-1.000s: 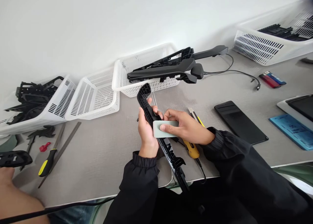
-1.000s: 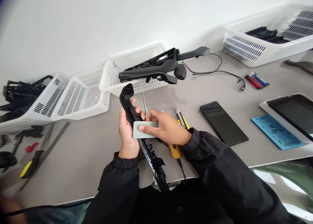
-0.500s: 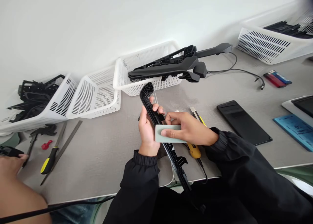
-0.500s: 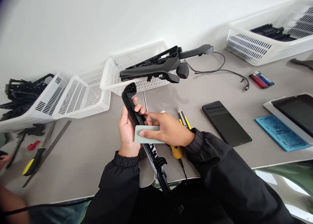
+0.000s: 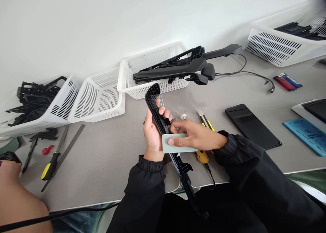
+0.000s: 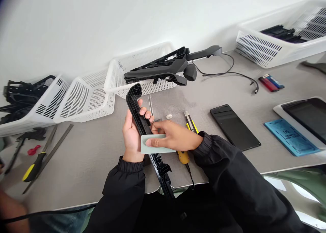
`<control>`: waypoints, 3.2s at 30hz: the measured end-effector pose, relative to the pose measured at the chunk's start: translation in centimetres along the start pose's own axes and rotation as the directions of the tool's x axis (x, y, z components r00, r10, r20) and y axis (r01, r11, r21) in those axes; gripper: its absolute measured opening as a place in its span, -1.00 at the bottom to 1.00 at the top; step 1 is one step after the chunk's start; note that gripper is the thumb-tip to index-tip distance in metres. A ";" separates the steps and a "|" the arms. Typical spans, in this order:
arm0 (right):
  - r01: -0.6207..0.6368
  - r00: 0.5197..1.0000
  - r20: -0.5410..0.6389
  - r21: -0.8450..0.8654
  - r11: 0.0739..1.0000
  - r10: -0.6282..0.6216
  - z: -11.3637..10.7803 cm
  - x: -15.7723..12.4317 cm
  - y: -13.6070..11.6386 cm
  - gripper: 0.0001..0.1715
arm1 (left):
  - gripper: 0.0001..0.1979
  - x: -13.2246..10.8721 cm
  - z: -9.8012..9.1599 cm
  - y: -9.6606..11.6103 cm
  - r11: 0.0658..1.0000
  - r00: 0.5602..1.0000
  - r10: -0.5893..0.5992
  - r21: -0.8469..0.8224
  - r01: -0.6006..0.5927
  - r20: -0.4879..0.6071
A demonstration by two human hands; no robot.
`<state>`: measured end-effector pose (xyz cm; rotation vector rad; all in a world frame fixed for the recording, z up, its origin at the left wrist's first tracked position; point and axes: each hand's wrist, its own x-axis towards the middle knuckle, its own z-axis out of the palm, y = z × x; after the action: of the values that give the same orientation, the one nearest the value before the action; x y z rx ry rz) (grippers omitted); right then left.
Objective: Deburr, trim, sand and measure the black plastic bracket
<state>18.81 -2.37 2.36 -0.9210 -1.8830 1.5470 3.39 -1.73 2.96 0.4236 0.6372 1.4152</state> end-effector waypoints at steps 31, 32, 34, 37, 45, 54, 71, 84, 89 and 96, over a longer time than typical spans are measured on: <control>-0.073 0.997 -0.021 -0.032 0.997 0.073 -1.4 -0.4 -0.5 -0.40 | -0.63 0.7 -0.1 1.2 1.000 0.994 0.026 0.007 -0.026 -0.102; -0.079 0.996 -0.051 -0.024 0.997 0.077 -1.4 -0.4 -0.5 -0.41 | -0.62 0.7 -0.1 1.2 1.000 0.995 0.025 0.005 -0.024 -0.100; -0.083 0.995 -0.062 -0.007 0.997 0.083 -1.5 -0.4 -0.4 -0.41 | -0.59 0.7 -0.1 1.2 1.000 0.997 0.014 -0.010 -0.015 -0.076; -0.084 0.996 0.034 0.020 0.996 0.083 -1.4 -0.4 -0.3 -0.39 | -0.58 0.7 -0.2 1.1 1.000 0.999 -0.007 -0.012 0.007 -0.036; -0.053 0.998 0.046 0.030 0.998 0.051 -1.3 -0.4 -0.2 -0.45 | -0.59 0.4 -0.2 0.5 0.997 0.997 -0.077 -0.025 0.077 0.028; -0.044 0.997 0.058 0.021 0.999 0.043 -0.8 -0.3 -0.2 -0.45 | -0.57 0.3 -0.4 0.5 0.993 0.995 -0.088 -0.081 0.091 0.038; 0.010 0.995 0.104 -0.086 0.996 -0.001 0.0 -0.2 -0.4 -0.43 | -0.57 0.9 -0.2 1.0 0.997 0.996 -0.025 -0.077 0.018 -0.090; 0.028 0.878 -0.472 -0.104 0.994 -0.074 0.2 -0.4 -0.3 -0.36 | -0.42 -0.6 0.6 -0.2 0.976 0.970 -0.214 0.062 0.208 0.113; 0.048 0.851 -0.516 -0.098 0.994 -0.092 -0.2 -0.4 -0.3 -0.33 | -0.57 -0.4 0.1 -0.6 0.977 0.977 -0.199 0.094 0.192 0.075; 0.026 0.967 -0.254 -0.051 0.998 -0.038 -1.0 -0.6 -0.7 -0.36 | -0.75 -0.4 0.3 -0.5 0.970 0.970 -0.242 0.033 0.241 0.025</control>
<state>19.79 -2.29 3.20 -1.0510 -1.7476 1.3014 3.97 -2.20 2.93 0.3762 0.6636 1.1667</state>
